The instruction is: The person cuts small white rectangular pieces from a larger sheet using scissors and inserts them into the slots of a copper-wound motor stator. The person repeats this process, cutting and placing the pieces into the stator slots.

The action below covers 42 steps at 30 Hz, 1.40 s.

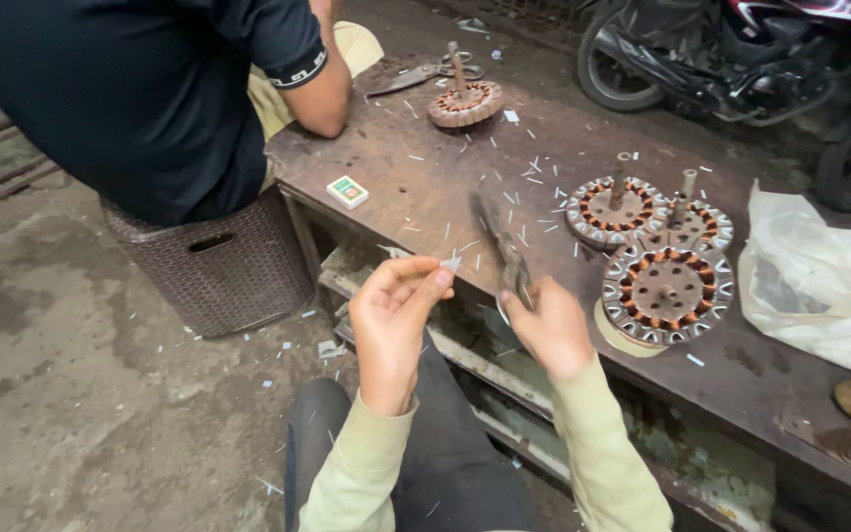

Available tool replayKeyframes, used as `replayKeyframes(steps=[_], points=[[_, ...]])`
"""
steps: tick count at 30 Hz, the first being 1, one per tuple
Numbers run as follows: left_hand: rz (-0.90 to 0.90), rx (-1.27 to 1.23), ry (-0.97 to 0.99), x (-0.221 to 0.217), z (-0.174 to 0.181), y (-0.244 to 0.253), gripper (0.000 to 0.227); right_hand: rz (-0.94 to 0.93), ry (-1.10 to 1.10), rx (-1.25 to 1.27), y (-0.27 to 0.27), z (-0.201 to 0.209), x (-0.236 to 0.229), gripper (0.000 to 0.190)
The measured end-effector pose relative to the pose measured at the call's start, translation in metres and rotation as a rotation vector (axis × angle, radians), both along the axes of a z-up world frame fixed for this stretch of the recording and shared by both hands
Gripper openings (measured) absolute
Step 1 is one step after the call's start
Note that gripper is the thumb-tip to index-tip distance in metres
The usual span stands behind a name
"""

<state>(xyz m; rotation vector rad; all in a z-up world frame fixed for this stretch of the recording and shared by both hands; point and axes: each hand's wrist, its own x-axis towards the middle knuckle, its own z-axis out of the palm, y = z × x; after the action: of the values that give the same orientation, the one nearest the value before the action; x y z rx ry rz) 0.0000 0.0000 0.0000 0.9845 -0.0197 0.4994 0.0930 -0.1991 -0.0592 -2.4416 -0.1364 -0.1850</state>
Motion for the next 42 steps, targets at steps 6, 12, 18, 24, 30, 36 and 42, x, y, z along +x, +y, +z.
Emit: replayKeyframes(steps=[6, 12, 18, 24, 30, 36, 42], points=[[-0.008, 0.077, 0.006, 0.014, -0.011, -0.015, 0.017, 0.147, -0.365, -0.080, 0.025, 0.044, 0.006, 0.021], [-0.165, 0.073, -0.003, 0.017, -0.011, -0.028, 0.018, 0.272, 0.017, 0.876, 0.022, 0.076, -0.061, 0.019], [-0.328, 0.125, 0.072, 0.008, -0.005, -0.042, 0.019, 0.186, 0.025, 1.037, 0.002, 0.075, -0.079, 0.019], [-0.355, 0.252, 0.085, 0.006, 0.001, -0.059, 0.014, 0.136, 0.125, 1.097, -0.023, 0.067, -0.081, 0.018], [-0.363, 0.350, 0.037, 0.007, 0.007, -0.071, 0.013, 0.116, 0.146, 1.156, -0.040, 0.067, -0.082, 0.017], [-0.553, 0.249, 0.117, 0.002, 0.005, -0.084, 0.012, 0.045, 0.064, 1.145, -0.046, 0.070, -0.096, 0.012], [-0.711, 0.161, 0.241, 0.011, -0.007, -0.088, 0.011, -0.037, 0.123, 0.977, -0.053, 0.073, -0.102, 0.015]])
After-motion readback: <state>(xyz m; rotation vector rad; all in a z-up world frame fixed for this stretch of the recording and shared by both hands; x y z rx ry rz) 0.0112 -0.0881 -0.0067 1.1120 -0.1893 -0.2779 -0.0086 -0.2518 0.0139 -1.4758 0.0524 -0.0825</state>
